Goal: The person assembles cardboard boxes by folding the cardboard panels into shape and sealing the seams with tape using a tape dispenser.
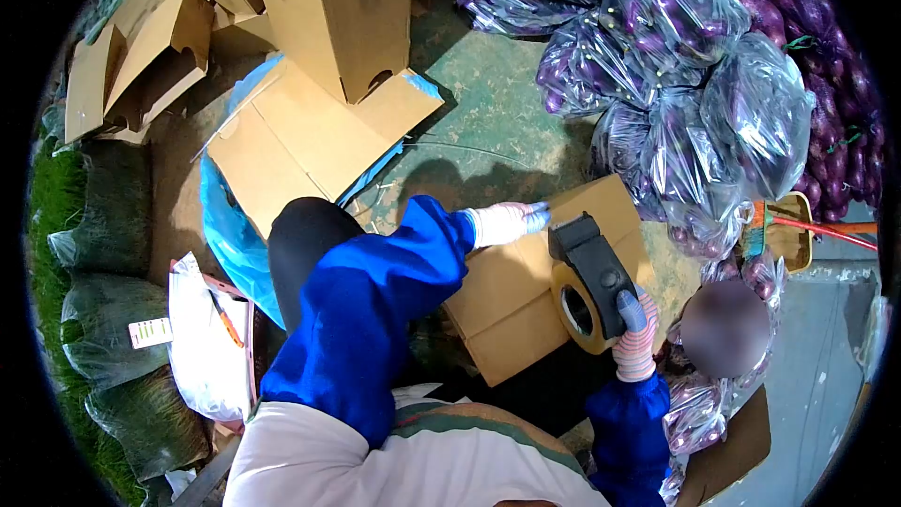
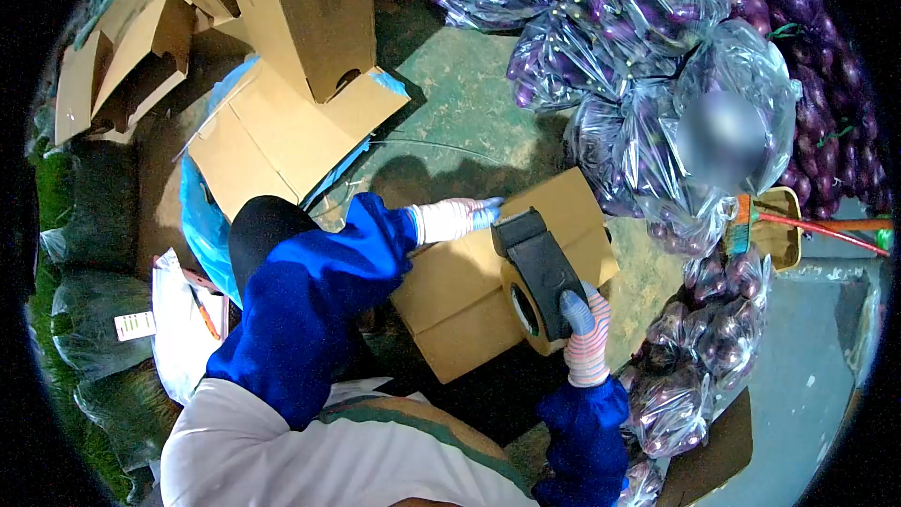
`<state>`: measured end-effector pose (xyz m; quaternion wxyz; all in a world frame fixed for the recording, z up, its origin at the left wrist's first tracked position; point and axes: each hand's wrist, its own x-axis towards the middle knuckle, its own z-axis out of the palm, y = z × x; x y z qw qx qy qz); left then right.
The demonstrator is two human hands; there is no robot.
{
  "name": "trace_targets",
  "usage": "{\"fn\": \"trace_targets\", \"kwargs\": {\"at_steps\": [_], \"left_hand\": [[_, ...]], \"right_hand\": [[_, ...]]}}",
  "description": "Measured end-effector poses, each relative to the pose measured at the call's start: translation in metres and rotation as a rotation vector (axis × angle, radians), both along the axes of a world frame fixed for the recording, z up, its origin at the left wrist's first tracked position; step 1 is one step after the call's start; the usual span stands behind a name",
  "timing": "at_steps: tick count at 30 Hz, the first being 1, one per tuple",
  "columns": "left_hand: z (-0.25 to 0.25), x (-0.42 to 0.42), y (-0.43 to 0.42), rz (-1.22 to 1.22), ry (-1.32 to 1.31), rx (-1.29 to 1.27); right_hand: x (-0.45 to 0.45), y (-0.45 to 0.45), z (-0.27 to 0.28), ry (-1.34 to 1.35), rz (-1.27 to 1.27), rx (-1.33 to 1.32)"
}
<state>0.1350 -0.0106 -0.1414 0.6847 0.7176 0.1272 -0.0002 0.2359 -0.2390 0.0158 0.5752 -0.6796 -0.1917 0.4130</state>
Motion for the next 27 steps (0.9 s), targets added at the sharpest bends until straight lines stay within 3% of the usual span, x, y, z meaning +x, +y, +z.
{"fn": "trace_targets", "kwargs": {"at_steps": [2, 4, 5, 9, 13, 19, 20, 23, 24, 27], "left_hand": [[0.062, -0.026, -0.026, 0.207, 0.157, 0.681], [0.084, -0.045, -0.069, 0.362, 0.101, 0.938], [0.091, -0.053, -0.087, 0.362, 0.101, 0.939], [0.095, -0.077, -0.160, -0.044, 0.070, 1.022], [0.101, -0.075, -0.159, 0.013, 0.158, 1.033], [0.103, -0.070, -0.159, 0.060, 0.200, 1.073], [0.106, -0.068, -0.156, 0.056, 0.247, 1.073], [0.105, -0.064, -0.158, 0.048, 0.285, 1.091], [0.105, -0.063, -0.162, 0.038, 0.300, 1.102], [0.101, -0.062, -0.162, 0.061, 0.302, 1.138]], "right_hand": [[0.006, -0.003, -0.007, -0.096, 0.012, -0.023], [0.004, -0.006, -0.008, -0.022, -0.001, -0.013], [0.013, -0.004, -0.018, -0.036, 0.013, 0.001], [0.004, 0.000, 0.002, -0.049, 0.075, 0.031], [0.002, 0.001, 0.010, 0.080, 0.099, 0.056], [-0.004, -0.051, 0.038, -0.058, 0.145, -0.004], [0.000, -0.060, 0.028, -0.155, 0.158, 0.113], [-0.009, -0.133, 0.027, -0.361, -0.230, -0.079], [0.013, -0.161, 0.066, -0.075, 0.057, -0.382], [0.003, -0.183, 0.089, -0.170, -0.009, -0.417]]}}
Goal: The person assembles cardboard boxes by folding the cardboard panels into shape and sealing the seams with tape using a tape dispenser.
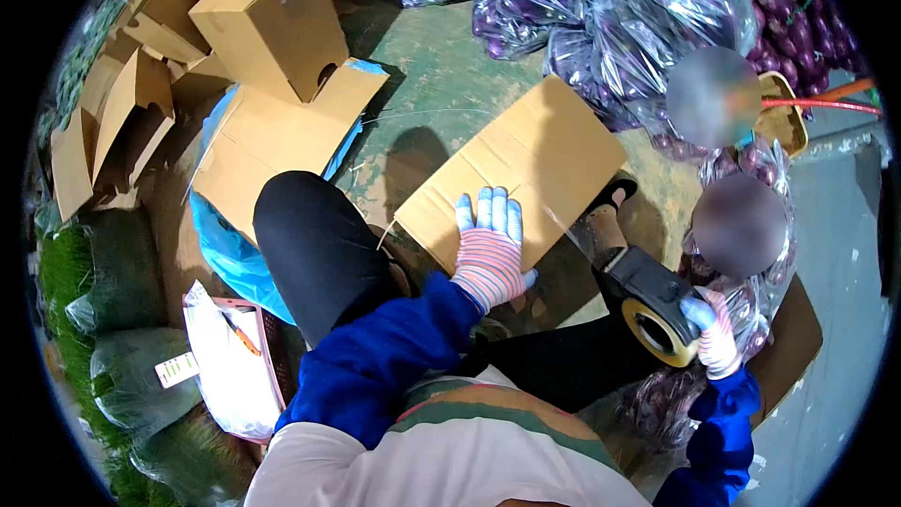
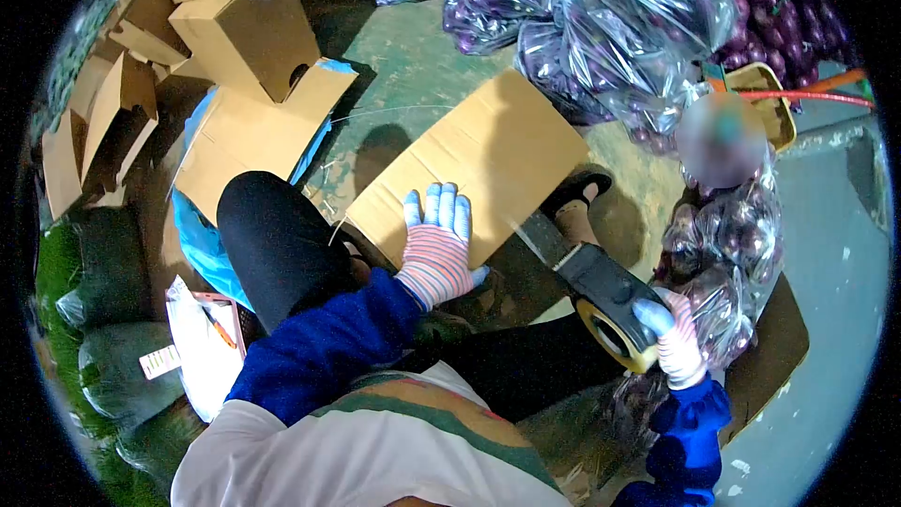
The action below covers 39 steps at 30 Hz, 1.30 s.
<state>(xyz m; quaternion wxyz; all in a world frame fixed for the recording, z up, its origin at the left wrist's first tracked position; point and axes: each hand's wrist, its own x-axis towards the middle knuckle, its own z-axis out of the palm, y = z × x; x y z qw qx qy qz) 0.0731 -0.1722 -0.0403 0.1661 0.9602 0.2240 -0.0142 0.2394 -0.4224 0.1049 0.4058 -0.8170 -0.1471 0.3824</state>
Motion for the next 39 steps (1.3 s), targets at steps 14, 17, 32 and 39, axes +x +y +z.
{"fn": "trace_targets", "kwargs": {"at_steps": [14, 17, 32, 39], "left_hand": [[-0.004, 0.003, -0.005, -0.030, -0.056, 0.065], [0.002, 0.008, -0.008, -0.071, -0.032, 0.087], [0.015, -0.055, 0.065, -0.464, 0.093, 0.107], [0.002, -0.069, 0.103, -0.671, 0.069, 0.219]], "right_hand": [[0.035, 0.075, -0.144, -0.117, 0.143, -0.342], [0.053, 0.084, -0.159, -0.268, 0.325, -0.378], [0.080, 0.029, -0.122, -0.034, -0.525, 0.675], [0.048, 0.047, -0.086, 0.607, -0.215, 0.995]]}}
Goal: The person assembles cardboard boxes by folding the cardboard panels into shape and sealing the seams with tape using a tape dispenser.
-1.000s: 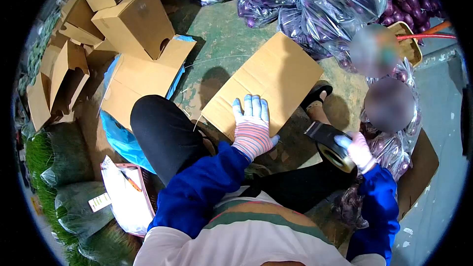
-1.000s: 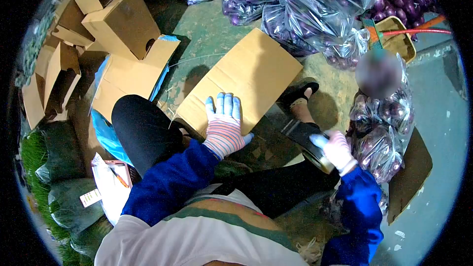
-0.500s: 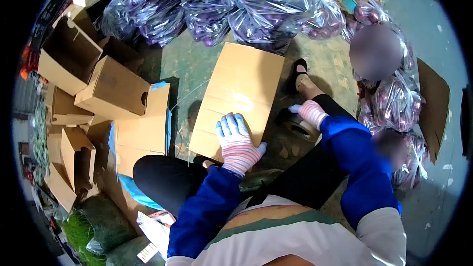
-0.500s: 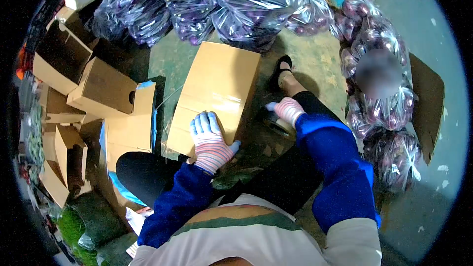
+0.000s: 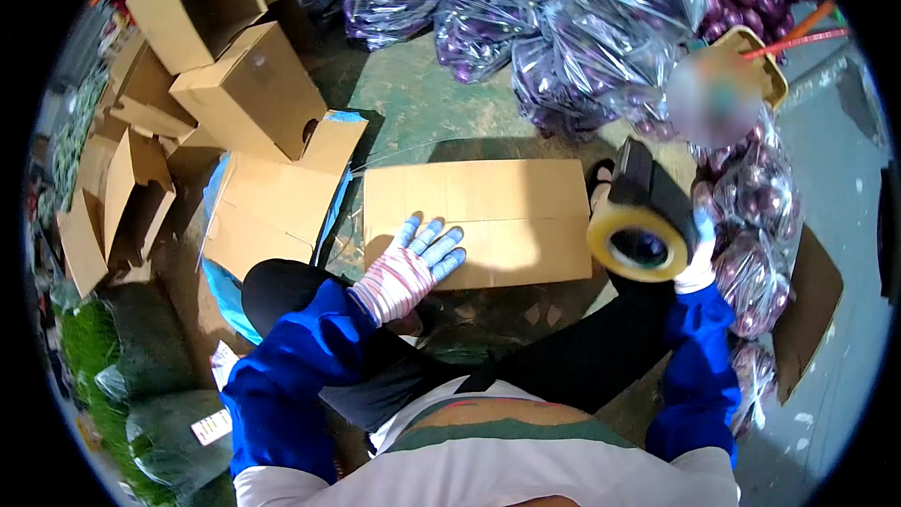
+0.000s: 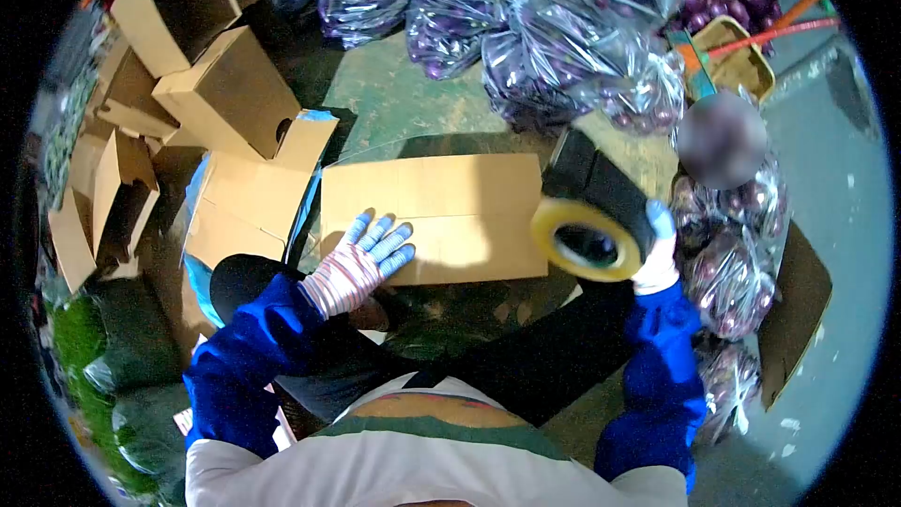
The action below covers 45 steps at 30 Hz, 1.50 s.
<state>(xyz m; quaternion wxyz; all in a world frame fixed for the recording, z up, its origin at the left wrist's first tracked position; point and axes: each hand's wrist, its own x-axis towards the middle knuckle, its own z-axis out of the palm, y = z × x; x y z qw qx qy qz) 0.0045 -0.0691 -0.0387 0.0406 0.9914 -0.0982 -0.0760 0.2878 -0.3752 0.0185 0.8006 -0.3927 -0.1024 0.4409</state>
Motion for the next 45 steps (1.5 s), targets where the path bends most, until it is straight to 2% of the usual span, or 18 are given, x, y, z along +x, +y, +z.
{"fn": "trace_targets", "kwargs": {"at_steps": [3, 5, 6, 7, 9, 13, 15, 19, 23, 27, 30, 31, 33, 35, 37, 41, 43, 45], "left_hand": [[0.012, 0.000, 0.001, 0.027, -0.009, -0.012], [0.035, 0.010, -0.003, 0.102, 0.098, -0.220], [0.033, 0.010, -0.003, 0.181, 0.029, -0.542], [0.032, 0.011, -0.011, 0.399, 0.006, -1.071], [0.035, 0.019, -0.025, 0.559, -0.047, -2.013], [0.059, 0.032, -0.025, 0.646, -0.095, -1.987], [0.069, 0.032, -0.021, 0.685, -0.057, -1.818], [0.094, 0.021, -0.020, 0.745, -0.126, -1.985], [0.068, 0.022, -0.014, 0.794, -0.156, -2.003], [0.049, 0.020, -0.016, 0.892, -0.403, -2.285], [0.031, 0.013, -0.007, 1.019, -0.483, -1.848], [0.013, 0.008, 0.003, 1.037, -0.543, -1.903], [-0.017, -0.006, 0.033, 1.028, -0.898, -1.914], [-0.030, -0.037, 0.075, 1.309, -0.788, -1.217], [-0.048, -0.060, 0.104, 1.537, -0.672, -1.164], [-0.053, -0.053, 0.101, 1.514, -0.664, -0.654], [-0.074, -0.045, 0.105, 1.560, -0.557, -0.581], [-0.141, -0.036, 0.105, 1.639, -0.630, -0.776]], "right_hand": [[-0.008, 0.007, -0.026, -0.052, -0.107, -0.104], [-0.021, 0.033, -0.008, -0.295, -0.020, -0.203], [-0.023, 0.040, 0.000, -0.371, 0.060, -0.230], [-0.024, 0.046, 0.006, -0.447, 0.141, -0.256], [-0.043, 0.067, 0.027, -0.462, 0.144, -0.283], [-0.048, 0.083, 0.032, -0.542, 0.267, -0.345], [-0.047, 0.087, 0.031, -0.587, 0.293, -0.375], [-0.049, 0.094, 0.025, -0.537, 0.338, -0.358], [-0.057, 0.106, 0.014, -0.604, 0.358, -0.359], [-0.075, 0.125, 0.028, -0.537, 0.440, -0.341], [-0.072, 0.129, 0.024, -0.683, 0.504, -0.398], [-0.069, 0.130, 0.027, -0.680, 0.516, -0.395], [-0.059, 0.126, 0.036, -0.969, 0.520, -0.604], [-0.043, 0.122, 0.049, -0.994, 0.556, -0.671], [-0.021, 0.110, 0.044, -1.062, 0.588, -0.733], [-0.017, 0.118, 0.039, -0.988, 0.609, -0.814], [-0.028, 0.127, 0.044, -1.067, 0.578, -0.778], [-0.034, 0.133, 0.046, -1.130, 0.544, -0.829]]}}
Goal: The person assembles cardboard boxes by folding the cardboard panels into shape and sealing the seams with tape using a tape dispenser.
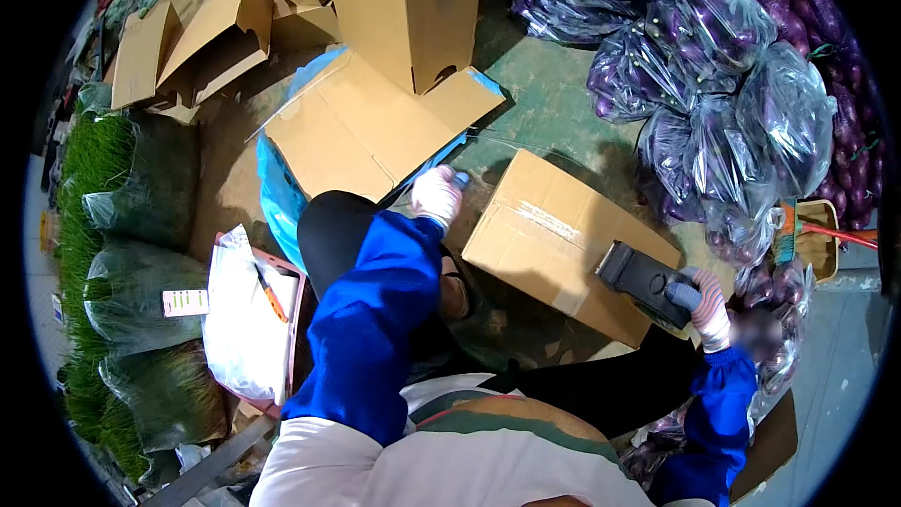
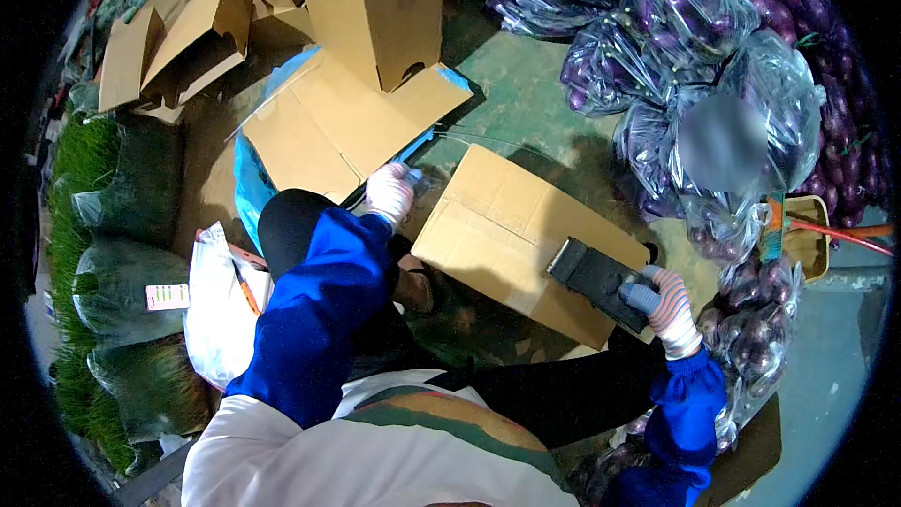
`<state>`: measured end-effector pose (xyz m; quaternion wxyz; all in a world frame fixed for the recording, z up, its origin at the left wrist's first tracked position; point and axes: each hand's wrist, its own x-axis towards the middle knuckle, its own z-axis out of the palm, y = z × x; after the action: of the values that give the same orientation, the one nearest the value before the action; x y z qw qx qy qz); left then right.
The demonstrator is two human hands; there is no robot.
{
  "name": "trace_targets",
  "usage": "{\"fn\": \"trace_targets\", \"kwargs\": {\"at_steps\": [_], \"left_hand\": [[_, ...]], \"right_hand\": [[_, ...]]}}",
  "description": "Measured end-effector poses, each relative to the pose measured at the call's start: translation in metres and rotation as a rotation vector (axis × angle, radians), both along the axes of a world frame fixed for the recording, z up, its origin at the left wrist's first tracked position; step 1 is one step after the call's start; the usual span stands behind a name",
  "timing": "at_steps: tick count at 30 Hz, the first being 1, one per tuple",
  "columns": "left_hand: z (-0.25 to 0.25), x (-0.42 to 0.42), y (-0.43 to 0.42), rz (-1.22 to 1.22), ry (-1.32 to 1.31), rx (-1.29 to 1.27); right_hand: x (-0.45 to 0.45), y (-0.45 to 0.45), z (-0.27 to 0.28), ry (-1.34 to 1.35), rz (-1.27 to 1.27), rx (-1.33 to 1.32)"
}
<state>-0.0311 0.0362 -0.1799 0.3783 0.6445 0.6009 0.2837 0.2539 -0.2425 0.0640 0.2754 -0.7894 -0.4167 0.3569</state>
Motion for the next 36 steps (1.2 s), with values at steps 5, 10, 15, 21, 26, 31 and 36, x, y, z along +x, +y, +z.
{"fn": "trace_targets", "kwargs": {"at_steps": [5, 10, 15, 21, 26, 31, 36], "left_hand": [[-0.042, 0.018, -0.025, -0.222, -0.063, -0.229], [0.035, 0.022, -0.025, -0.561, 0.573, -0.421], [0.004, 0.018, -0.014, -0.552, 0.548, -0.323], [0.069, 0.027, 0.016, -0.474, 0.978, -0.154], [0.020, 0.032, 0.006, -0.388, 0.836, -0.285], [-0.073, 0.010, -0.012, -0.515, 0.709, 0.216], [-0.011, 0.022, -0.001, -0.193, 0.521, 0.124]], "right_hand": [[-0.006, 0.005, 0.003, -0.007, -0.043, -0.027], [-0.003, 0.003, -0.004, -0.007, -0.013, -0.016], [-0.003, 0.006, -0.002, -0.013, -0.028, -0.051], [0.001, 0.012, -0.005, 0.026, 0.002, -0.034], [0.005, 0.007, -0.012, 0.012, 0.032, -0.002], [0.007, 0.006, -0.017, -0.050, 0.017, 0.006], [0.007, 0.007, -0.017, 0.082, -0.026, 0.001]]}}
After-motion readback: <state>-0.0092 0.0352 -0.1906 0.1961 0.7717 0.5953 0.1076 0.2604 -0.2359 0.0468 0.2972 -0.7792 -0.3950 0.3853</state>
